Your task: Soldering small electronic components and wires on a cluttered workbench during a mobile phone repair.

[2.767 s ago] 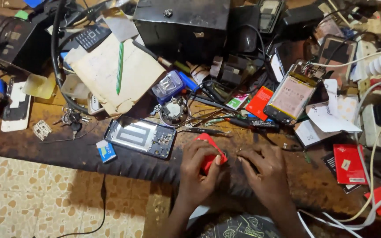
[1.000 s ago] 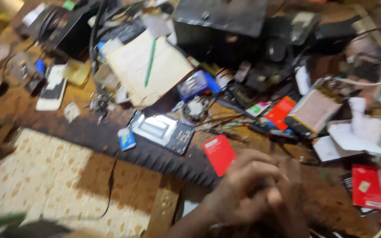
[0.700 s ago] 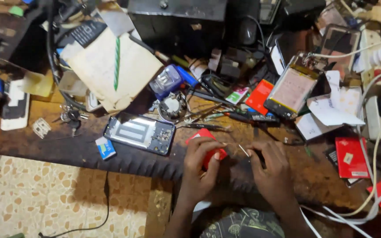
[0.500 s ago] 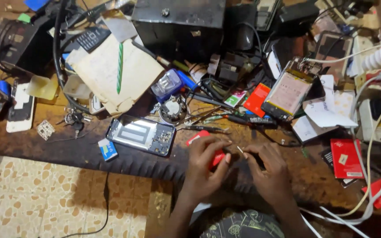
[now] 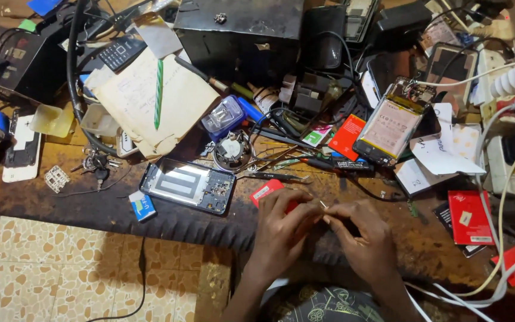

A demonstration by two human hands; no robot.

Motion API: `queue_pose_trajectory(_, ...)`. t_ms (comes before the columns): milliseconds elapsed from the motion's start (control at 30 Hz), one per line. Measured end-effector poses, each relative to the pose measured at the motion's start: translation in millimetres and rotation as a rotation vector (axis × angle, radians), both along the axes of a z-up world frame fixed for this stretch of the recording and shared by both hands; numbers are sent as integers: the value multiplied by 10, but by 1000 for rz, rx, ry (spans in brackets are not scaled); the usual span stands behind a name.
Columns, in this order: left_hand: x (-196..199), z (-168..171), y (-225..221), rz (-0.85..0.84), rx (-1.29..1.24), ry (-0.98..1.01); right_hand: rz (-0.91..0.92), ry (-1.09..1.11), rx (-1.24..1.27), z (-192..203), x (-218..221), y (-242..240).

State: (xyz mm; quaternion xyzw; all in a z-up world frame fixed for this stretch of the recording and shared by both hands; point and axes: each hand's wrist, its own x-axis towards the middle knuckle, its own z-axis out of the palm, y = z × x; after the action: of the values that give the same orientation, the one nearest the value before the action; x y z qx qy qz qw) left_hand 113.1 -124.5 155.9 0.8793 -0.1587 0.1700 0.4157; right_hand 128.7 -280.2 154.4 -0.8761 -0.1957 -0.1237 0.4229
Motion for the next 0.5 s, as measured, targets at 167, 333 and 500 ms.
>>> queue_pose_trajectory(167,-1,59,5,-42,-23,29,19,24,41,17,-16,-1)
queue_pose_trajectory(333,-13,67,7,-77,30,28,10,3,35,-4,-25,-25)
queue_pose_trajectory(500,-18,-49,-11,-48,7,-26,6,4,34,37,-34,-27)
